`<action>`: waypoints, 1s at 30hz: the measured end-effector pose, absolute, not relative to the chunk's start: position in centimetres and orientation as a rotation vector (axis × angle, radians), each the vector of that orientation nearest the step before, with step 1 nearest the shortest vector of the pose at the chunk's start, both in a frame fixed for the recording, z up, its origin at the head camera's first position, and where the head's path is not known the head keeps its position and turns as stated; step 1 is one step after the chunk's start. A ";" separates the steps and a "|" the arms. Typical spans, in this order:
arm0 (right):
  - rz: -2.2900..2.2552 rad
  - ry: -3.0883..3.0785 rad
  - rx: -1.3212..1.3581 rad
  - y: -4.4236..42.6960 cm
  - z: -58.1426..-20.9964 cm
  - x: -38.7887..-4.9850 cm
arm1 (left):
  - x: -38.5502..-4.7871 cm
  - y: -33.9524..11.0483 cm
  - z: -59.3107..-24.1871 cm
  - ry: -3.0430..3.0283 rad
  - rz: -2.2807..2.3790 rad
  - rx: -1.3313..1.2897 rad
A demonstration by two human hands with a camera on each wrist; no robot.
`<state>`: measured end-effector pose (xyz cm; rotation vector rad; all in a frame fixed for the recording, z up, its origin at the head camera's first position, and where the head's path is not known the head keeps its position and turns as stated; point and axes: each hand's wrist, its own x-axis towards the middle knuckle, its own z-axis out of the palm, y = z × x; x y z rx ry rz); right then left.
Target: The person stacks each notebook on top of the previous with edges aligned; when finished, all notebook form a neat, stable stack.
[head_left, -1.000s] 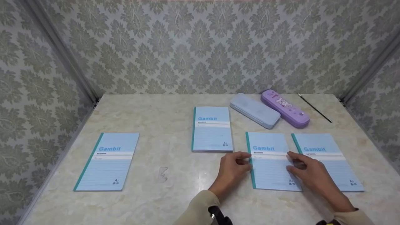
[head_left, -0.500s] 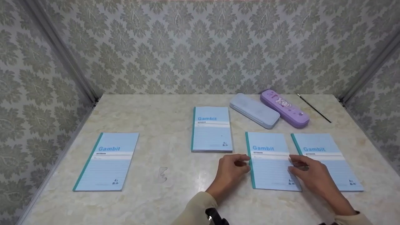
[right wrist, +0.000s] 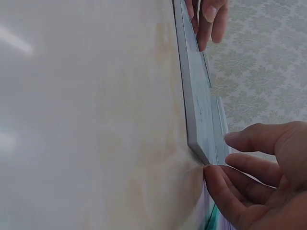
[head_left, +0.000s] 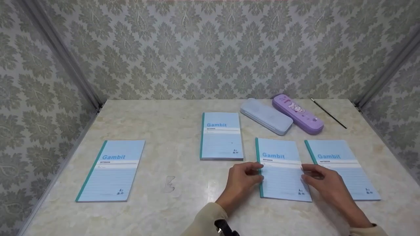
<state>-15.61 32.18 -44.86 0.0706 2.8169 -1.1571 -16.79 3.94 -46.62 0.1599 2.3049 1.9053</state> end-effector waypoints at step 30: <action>-1.341 2.736 0.014 32.0 -45.5 -15.7 | -15.7 4.4 -46.3 2.129 2.158 0.213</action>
